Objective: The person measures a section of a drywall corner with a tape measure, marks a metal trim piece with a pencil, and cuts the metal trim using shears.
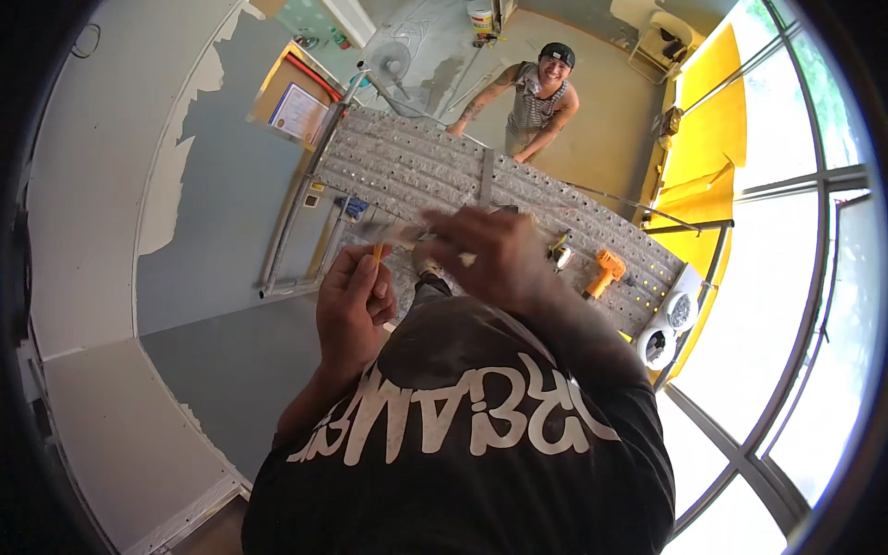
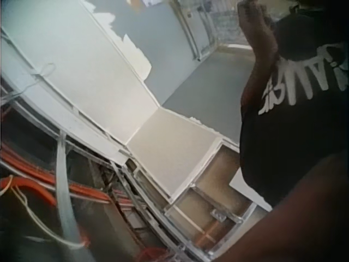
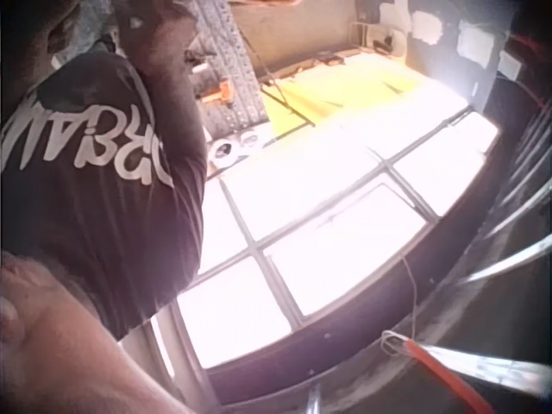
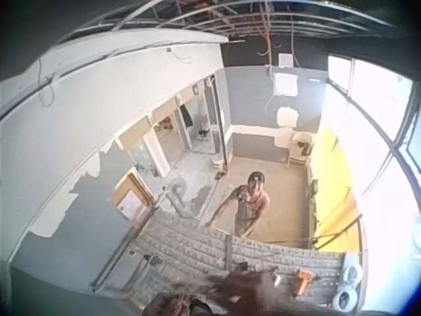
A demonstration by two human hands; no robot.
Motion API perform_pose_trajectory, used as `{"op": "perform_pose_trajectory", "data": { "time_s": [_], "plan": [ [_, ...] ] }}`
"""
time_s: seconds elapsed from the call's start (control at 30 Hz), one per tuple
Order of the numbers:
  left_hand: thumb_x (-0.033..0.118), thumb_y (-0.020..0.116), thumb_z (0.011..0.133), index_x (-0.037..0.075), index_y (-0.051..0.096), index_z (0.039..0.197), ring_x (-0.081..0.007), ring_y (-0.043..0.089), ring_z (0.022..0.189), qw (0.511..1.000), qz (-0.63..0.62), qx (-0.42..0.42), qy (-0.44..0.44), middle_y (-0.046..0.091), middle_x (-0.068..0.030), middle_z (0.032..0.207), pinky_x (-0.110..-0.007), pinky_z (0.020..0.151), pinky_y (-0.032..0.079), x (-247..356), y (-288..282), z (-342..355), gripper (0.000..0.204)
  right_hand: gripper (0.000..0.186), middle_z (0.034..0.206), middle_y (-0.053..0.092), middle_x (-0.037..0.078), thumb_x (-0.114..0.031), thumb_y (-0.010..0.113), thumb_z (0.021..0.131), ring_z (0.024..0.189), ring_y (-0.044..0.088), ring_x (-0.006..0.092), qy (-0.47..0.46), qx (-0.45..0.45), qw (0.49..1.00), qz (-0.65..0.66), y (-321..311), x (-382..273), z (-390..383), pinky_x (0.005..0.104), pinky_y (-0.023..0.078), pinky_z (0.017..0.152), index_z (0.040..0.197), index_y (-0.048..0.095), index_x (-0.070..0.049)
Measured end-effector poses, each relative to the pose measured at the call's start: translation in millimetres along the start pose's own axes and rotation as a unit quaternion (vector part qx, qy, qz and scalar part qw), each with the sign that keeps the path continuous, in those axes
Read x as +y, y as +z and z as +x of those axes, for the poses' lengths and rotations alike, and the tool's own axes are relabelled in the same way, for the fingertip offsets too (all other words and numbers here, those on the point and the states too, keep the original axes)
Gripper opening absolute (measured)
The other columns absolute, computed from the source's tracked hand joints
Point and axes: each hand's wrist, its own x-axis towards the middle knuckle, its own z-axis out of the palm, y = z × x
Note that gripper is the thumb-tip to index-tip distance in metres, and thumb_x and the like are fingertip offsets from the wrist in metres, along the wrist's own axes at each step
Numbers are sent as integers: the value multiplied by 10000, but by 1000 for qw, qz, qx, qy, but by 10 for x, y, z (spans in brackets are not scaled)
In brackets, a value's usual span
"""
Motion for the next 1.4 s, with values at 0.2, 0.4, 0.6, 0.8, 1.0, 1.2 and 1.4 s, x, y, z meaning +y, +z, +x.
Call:
{"op": "perform_pose_trajectory", "data": {
  "time_s": [0.2, 0.4, 0.6, 0.8, 1.0, 1.2, 1.4],
  "plan": [
    [172, 525, 1041, 41, 574, 1115, -36, 359, 548, 999, 37, -6, 19, 457, 33, 737, -219, 490, 314, -13, 58, -81, 158, 394, 736, 637, 98, -208, 806, 810, 581, 627, 251, -6, -16, 1000, 7, 212, -221, -44, 362, 480, 538, 1134, 700, -10],
    [168, 527, 1038, 30, 585, 1096, -35, 315, 547, 997, 42, -19, 61, 425, 33, 720, -219, 491, 288, -95, 19, -160, 160, 425, 729, 632, 87, -210, 807, 801, 575, 625, 244, -22, -22, 999, 6, 241, -233, -68, 356, 465, 524, 1154, 693, -2],
    [175, 512, 1049, 23, 584, 1101, -37, 303, 540, 993, 75, 25, 86, 418, 33, 696, -221, 488, 283, -81, -15, -447, 176, 268, 837, 707, 128, -165, 746, 867, 711, 703, 209, 168, 108, 976, 85, 291, 558, -193, 337, 547, 654, 1092, 711, -23],
    [201, 505, 1049, 32, 582, 1078, -54, 328, 523, 999, 19, 33, 28, 438, 18, 690, -228, 474, 287, -29, -168, -223, 188, 305, 800, 688, 105, -210, 782, 850, 656, 678, 289, 10, -1, 1000, 0, 143, -55, -82, 388, 543, 603, 1106, 727, -54],
    [187, 516, 1037, 64, 548, 956, -51, 354, 526, 1000, -14, 4, 14, 452, 25, 703, -234, 465, 282, -112, -124, -196, 151, 409, 721, 636, 101, -189, 789, 830, 602, 639, 251, -15, -31, 999, 15, 368, -300, -124, 370, 488, 557, 1188, 696, -16],
    [164, 513, 1020, 73, 517, 893, -58, 327, 532, 999, 14, 25, 20, 412, 34, 687, -244, 467, 262, -93, -68, -300, 157, 447, 703, 617, 94, -198, 792, 809, 588, 625, 252, -24, -56, 998, 16, 353, -358, -124, 371, 466, 535, 1210, 692, -27],
    [230, 514, 1057, 39, 581, 1077, -34, 330, 540, 997, 24, 3, 78, 401, 46, 693, -216, 475, 283, -147, -132, -650, 203, 284, 707, 622, 105, -135, 704, 885, 614, 604, 166, 50, 67, 996, -23, 268, 416, -110, 331, 479, 578, 1146, 717, -23]
  ]
}}
